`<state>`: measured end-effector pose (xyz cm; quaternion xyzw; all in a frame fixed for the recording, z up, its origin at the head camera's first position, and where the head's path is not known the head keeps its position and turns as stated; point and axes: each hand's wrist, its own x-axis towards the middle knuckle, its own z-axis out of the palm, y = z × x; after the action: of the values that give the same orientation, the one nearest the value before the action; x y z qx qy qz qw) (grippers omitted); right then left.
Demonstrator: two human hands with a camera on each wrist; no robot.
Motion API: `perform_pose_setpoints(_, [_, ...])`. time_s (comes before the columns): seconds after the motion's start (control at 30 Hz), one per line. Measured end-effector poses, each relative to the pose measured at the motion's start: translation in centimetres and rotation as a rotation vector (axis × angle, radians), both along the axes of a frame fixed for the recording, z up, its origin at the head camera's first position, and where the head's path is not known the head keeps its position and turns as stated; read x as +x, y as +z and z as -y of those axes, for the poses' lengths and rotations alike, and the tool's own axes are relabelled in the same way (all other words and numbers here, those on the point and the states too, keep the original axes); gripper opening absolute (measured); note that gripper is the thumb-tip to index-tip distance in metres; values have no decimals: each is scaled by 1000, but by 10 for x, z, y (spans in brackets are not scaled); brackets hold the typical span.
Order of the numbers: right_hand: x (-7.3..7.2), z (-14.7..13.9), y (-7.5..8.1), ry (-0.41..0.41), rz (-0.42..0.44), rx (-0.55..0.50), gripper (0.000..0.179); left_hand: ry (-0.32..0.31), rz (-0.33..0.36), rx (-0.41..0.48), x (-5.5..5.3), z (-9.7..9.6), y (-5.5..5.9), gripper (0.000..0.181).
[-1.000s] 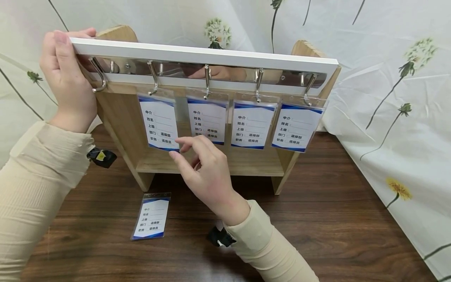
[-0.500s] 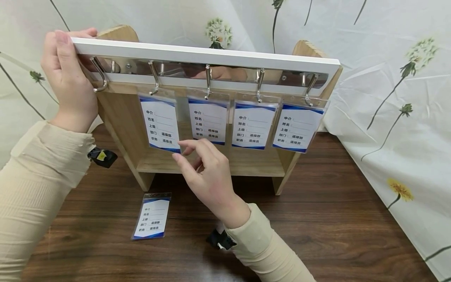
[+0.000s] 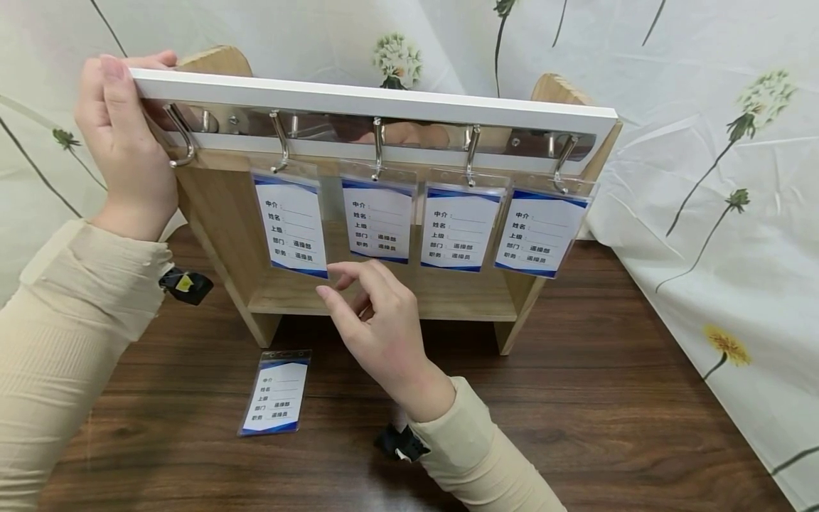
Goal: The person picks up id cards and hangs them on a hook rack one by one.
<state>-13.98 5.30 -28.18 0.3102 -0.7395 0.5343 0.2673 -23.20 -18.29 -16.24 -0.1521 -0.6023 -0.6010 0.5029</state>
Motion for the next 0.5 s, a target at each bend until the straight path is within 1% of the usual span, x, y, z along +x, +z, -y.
perform_pose_setpoints(0.2, [0,0,-3,10,7,-14,20,-8,1,9,0,0,1,39])
perform_pose_setpoints(0.37, [1,0,-4,14,12,-18,20,6,1,0,-1,0,1,39])
perform_pose_setpoints(0.5, [2,0,-6,21,21,-23,21,-2,-9,-8,-1,0,0,39])
